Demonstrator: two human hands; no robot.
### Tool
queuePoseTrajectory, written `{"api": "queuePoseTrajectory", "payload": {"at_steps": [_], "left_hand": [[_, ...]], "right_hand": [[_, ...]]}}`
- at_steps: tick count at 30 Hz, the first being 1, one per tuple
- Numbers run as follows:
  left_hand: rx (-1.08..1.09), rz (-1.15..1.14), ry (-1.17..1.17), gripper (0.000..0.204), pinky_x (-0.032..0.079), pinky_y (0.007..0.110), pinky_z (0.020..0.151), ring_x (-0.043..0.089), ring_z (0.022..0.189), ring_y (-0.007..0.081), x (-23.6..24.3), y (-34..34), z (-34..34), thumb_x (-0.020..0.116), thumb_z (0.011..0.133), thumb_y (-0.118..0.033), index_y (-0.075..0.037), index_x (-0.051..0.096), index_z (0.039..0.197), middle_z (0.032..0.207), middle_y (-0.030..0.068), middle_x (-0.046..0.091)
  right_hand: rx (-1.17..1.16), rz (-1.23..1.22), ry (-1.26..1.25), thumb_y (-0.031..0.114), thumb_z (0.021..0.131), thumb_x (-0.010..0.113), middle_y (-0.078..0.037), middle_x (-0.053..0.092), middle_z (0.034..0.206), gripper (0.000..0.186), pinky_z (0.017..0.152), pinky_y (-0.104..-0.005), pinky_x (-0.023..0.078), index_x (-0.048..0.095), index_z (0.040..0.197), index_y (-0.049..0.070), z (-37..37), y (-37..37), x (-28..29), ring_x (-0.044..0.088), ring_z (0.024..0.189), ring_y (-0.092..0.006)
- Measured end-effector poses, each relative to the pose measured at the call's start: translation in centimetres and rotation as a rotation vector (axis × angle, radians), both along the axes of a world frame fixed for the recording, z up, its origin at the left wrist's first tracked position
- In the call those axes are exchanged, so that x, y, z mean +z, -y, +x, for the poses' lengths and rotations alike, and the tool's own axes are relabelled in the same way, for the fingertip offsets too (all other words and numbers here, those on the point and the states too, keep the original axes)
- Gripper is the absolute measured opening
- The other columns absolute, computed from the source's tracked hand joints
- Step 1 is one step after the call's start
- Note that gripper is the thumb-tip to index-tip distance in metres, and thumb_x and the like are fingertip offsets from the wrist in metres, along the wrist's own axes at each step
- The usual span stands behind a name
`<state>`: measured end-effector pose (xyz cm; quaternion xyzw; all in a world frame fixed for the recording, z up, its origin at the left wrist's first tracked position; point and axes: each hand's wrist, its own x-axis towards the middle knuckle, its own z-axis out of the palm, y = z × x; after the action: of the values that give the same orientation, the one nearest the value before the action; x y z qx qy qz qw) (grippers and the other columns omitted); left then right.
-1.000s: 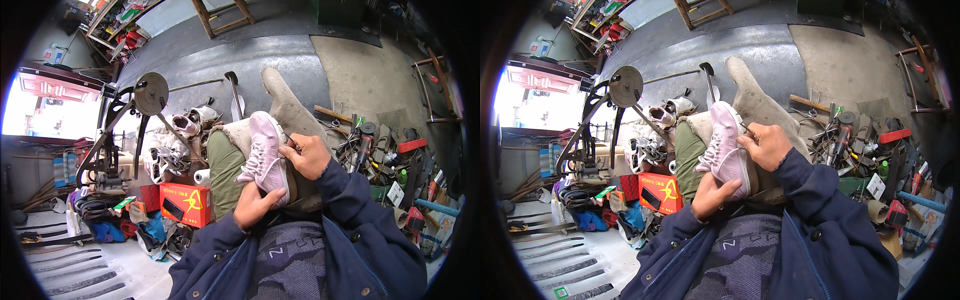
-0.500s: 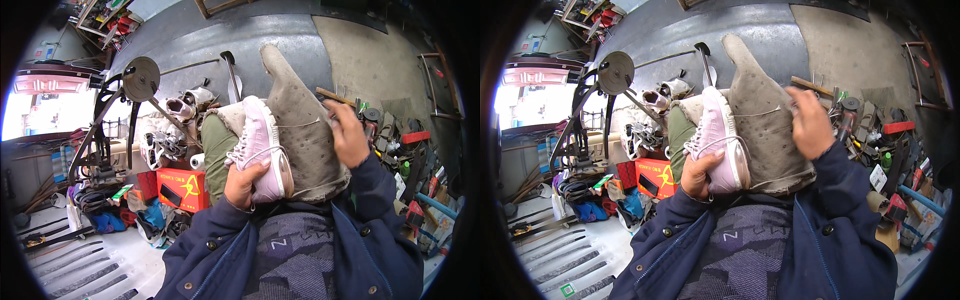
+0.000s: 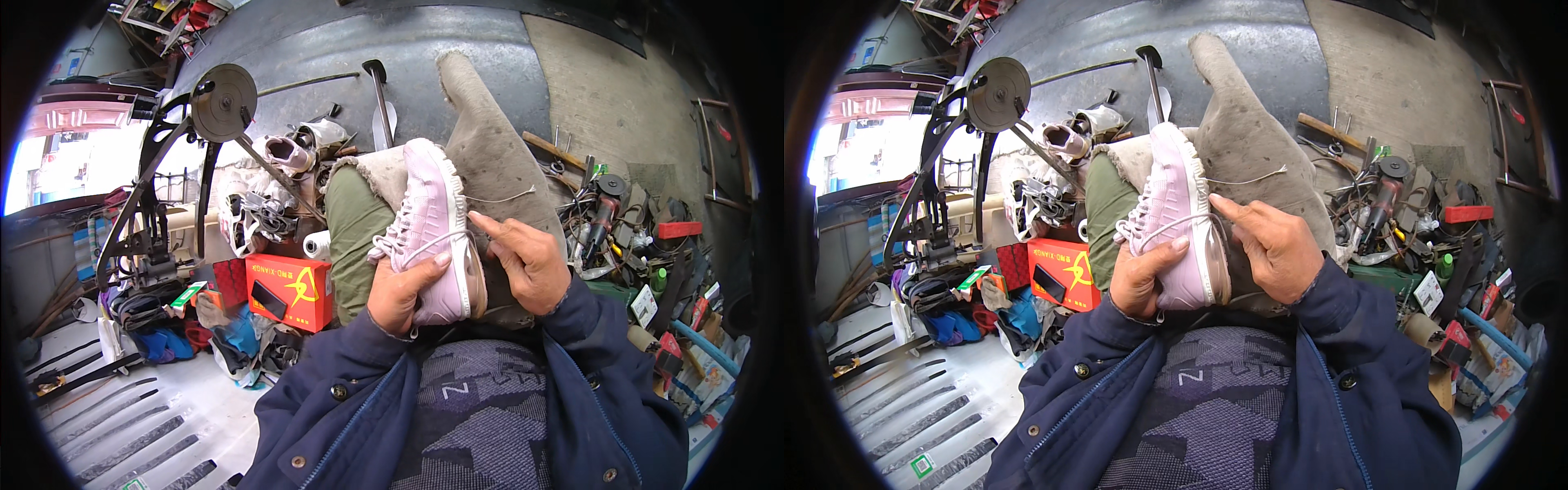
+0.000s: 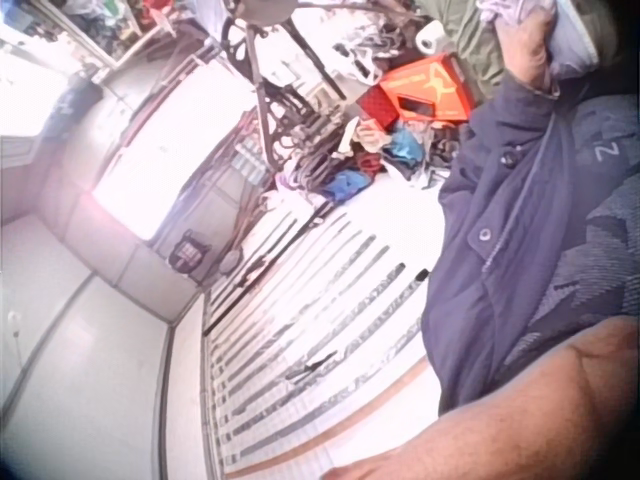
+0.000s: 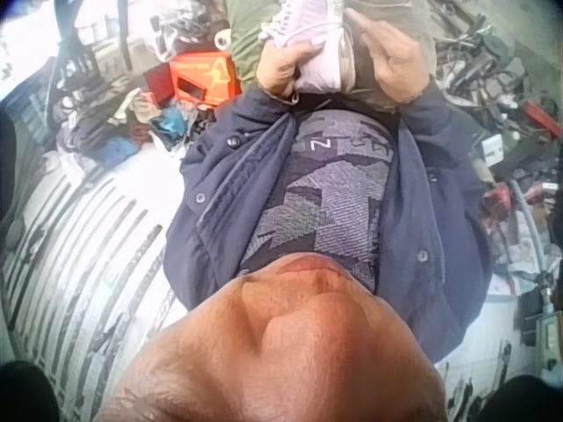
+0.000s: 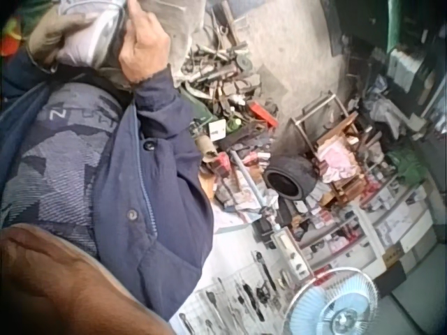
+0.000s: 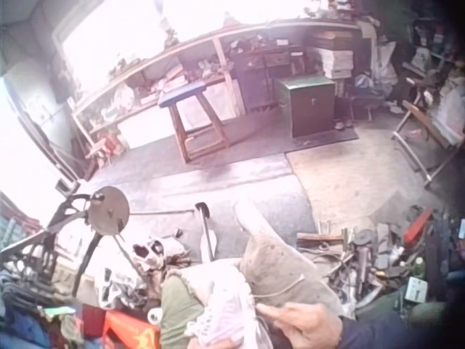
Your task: The person sits on the floor and hand-sews the sole of a pink sneaker using a needle and thread. They repeatedly push the needle through the shoe's edge and pull the thread tight to attach the sole to the upper.
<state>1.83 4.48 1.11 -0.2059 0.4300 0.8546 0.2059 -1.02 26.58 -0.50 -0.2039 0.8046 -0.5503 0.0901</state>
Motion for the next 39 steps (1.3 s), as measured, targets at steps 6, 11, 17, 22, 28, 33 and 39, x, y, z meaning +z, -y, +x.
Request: {"api": "queuePoseTrajectory", "payload": {"at_steps": [6, 11, 17, 22, 28, 33, 39], "left_hand": [[-0.081, -0.042, -0.034, 0.042, 0.056, 0.035, 0.095, 0.070, 0.105, 0.0201, -0.1, 0.8, 0.1, 0.070, 0.095, -0.004, 0.002, 0.060, 0.135, 0.120, 0.0102, 0.072], [-0.122, -0.028, -0.058, 0.048, 0.054, 0.035, 0.098, 0.068, 0.111, 0.0190, -0.5, 1.5, 0.0, 0.072, 0.093, -0.004, 0.001, 0.058, 0.138, 0.124, 0.0091, 0.070], [-0.157, -0.036, -0.073, 0.050, 0.051, 0.035, 0.102, 0.067, 0.114, 0.0192, -0.8, 2.4, -0.6, 0.072, 0.093, -0.004, 0.001, 0.057, 0.140, 0.126, 0.0084, 0.069], [-0.213, -0.049, -0.062, 0.069, 0.043, 0.037, 0.112, 0.057, 0.130, 0.0201, -1.2, 3.1, -1.1, 0.074, 0.091, -0.004, 0.000, 0.044, 0.153, 0.143, 0.0097, 0.060], [-0.258, -0.102, -0.060, 0.059, 0.046, 0.035, 0.109, 0.060, 0.124, 0.0183, -1.5, 3.9, -1.5, 0.072, 0.093, -0.006, 0.001, 0.051, 0.147, 0.136, 0.0086, 0.064], [-0.248, -0.148, -0.056, 0.055, 0.049, 0.034, 0.102, 0.064, 0.116, 0.0188, -1.5, 4.0, -1.6, 0.072, 0.090, -0.003, 0.001, 0.055, 0.142, 0.128, 0.0081, 0.068], [-0.263, -0.183, -0.060, 0.047, 0.050, 0.034, 0.100, 0.064, 0.112, 0.0175, -1.1, 3.9, -1.6, 0.072, 0.092, -0.004, 0.002, 0.059, 0.137, 0.124, 0.0080, 0.069]], "right_hand": [[0.017, -0.017, 0.085, -0.006, 0.098, 0.054, -0.011, 0.063, 0.083, 0.044, 0.071, -0.0299, 0.050, 0.065, 0.140, 0.003, -1.2, 0.1, 1.1, 0.063, 0.073, -0.0202], [0.203, 0.098, 0.523, -0.004, 0.097, 0.057, -0.005, 0.069, 0.081, 0.038, 0.073, -0.0264, 0.051, 0.073, 0.130, 0.004, -6.2, -1.3, 3.8, 0.062, 0.076, -0.0093], [0.287, 0.052, 0.641, 0.003, 0.099, 0.062, -0.003, 0.071, 0.078, 0.028, 0.069, -0.0249, 0.050, 0.076, 0.123, 0.000, -9.4, -0.7, 3.2, 0.063, 0.072, -0.0081], [0.174, 0.039, 0.609, 0.000, 0.095, 0.069, -0.003, 0.073, 0.082, 0.022, 0.070, -0.0251, 0.053, 0.078, 0.116, -0.002, -8.4, 0.3, 2.8, 0.065, 0.074, -0.0077], [0.116, 0.048, 0.621, -0.001, 0.094, 0.070, -0.007, 0.075, 0.082, 0.021, 0.068, -0.0248, 0.053, 0.077, 0.113, -0.003, -8.0, 1.1, 2.6, 0.067, 0.073, -0.0086], [0.114, 0.082, 0.562, 0.005, 0.091, 0.074, -0.013, 0.078, 0.084, 0.019, 0.069, -0.0290, 0.056, 0.078, 0.109, -0.001, -8.0, 1.5, 2.2, 0.073, 0.075, -0.0147], [0.082, 0.051, 0.419, 0.007, 0.091, 0.076, -0.016, 0.075, 0.076, 0.010, 0.061, -0.0338, 0.056, 0.074, 0.096, -0.002, -7.7, 2.5, 1.8, 0.073, 0.064, -0.0204]]}}
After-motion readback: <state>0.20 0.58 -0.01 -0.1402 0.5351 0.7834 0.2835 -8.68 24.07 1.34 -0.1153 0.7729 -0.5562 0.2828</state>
